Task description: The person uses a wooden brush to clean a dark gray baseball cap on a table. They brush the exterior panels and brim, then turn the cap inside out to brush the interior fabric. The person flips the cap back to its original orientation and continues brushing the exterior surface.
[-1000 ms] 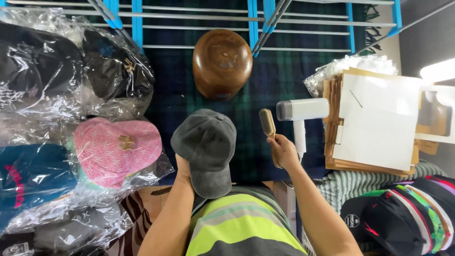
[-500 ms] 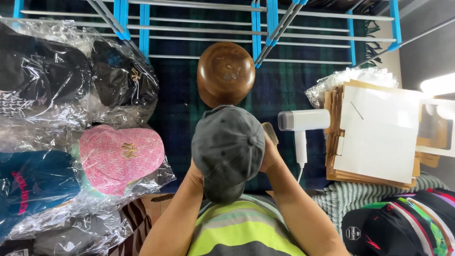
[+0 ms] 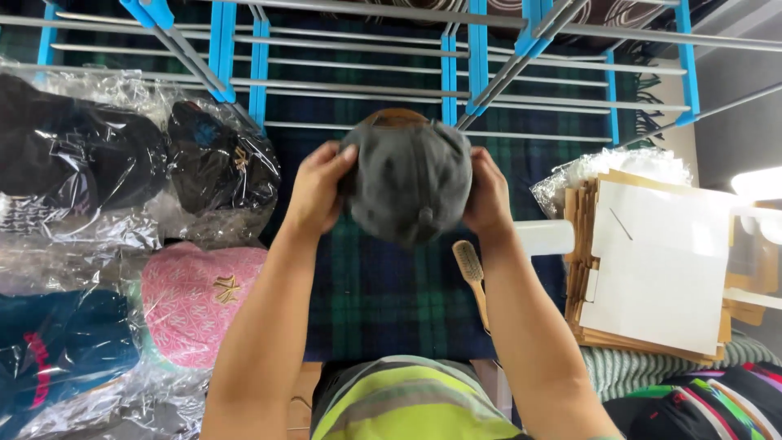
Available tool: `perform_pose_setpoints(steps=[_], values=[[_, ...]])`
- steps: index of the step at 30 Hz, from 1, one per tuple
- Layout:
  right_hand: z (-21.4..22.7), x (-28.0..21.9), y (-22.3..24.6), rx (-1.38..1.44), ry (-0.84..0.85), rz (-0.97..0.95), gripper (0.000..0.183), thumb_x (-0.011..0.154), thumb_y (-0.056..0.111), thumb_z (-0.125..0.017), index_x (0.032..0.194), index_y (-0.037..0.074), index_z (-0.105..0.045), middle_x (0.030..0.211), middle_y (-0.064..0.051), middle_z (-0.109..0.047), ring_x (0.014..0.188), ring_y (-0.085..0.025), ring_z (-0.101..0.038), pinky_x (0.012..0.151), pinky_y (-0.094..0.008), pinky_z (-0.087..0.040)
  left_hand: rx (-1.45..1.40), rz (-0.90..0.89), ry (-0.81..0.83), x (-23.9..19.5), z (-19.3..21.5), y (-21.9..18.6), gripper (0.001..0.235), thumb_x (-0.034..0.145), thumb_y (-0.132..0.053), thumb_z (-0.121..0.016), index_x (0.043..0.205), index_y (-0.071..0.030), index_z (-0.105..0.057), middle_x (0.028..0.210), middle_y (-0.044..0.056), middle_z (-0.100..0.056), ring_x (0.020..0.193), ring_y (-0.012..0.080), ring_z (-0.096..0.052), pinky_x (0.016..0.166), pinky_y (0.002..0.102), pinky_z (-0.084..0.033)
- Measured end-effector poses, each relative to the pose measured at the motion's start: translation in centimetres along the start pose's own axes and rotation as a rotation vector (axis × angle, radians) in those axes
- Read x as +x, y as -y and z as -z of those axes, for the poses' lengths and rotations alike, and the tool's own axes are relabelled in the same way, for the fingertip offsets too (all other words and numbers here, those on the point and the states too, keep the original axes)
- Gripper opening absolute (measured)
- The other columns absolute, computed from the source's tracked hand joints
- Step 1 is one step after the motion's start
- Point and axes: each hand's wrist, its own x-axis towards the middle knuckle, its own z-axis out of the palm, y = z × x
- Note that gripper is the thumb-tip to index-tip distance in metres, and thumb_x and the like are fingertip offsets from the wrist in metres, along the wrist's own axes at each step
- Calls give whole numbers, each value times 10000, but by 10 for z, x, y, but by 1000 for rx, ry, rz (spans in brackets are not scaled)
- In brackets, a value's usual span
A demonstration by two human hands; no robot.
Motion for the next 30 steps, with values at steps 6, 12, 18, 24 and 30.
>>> perform_pose_setpoints(steps=[6,12,18,24,30], values=[[-31,18,4,-609,-237,-86,464,987,467,-465,1275,132,-610,1449,-212,-555,1310,-436,-534,1127,-494,-389,486,9,-251,73,-1,26,575,895,-560,-756,1263,-135,-633,1139,158,-696,1031,268,-676,837,408,-552],[-24,25,-16,-662,-244,-163,436,966,424,-519,1304,159,-595,1366,-190,-604,1289,-404,-561,1078,-478,-436,72,88,-213,56,-18,31,510,893,-505,-739,1189,-90,-717,1135,238,-685,1063,367,-669,902,500,-561],[-15,-42,-42,-730,-266,-205,438,940,372,-585,1339,192,-576,1265,-165,-662,1264,-367,-592,1019,-458,-493,189,174,-214,0,-23,16,498,886,-509,-748,1205,-126,-744,1168,208,-703,1089,340,-675,910,474,-583],[-9,-115,-61,-795,-277,-234,478,915,320,-650,1374,224,-557,1165,-139,-721,1239,-329,-623,961,-438,-550,179,247,-289,-86,-8,33,547,909,-515,-727,1286,-118,-708,1260,246,-672,1191,374,-636,984,505,-542],[-77,-140,8,-610,-284,-116,516,1010,314,-442,1452,64,-537,1374,-338,-580,1399,-492,-442,1171,-578,-367,309,71,-197,-96,13,46,495,995,-434,-643,1411,-167,-623,1423,235,-585,1332,360,-555,1117,475,-462]])
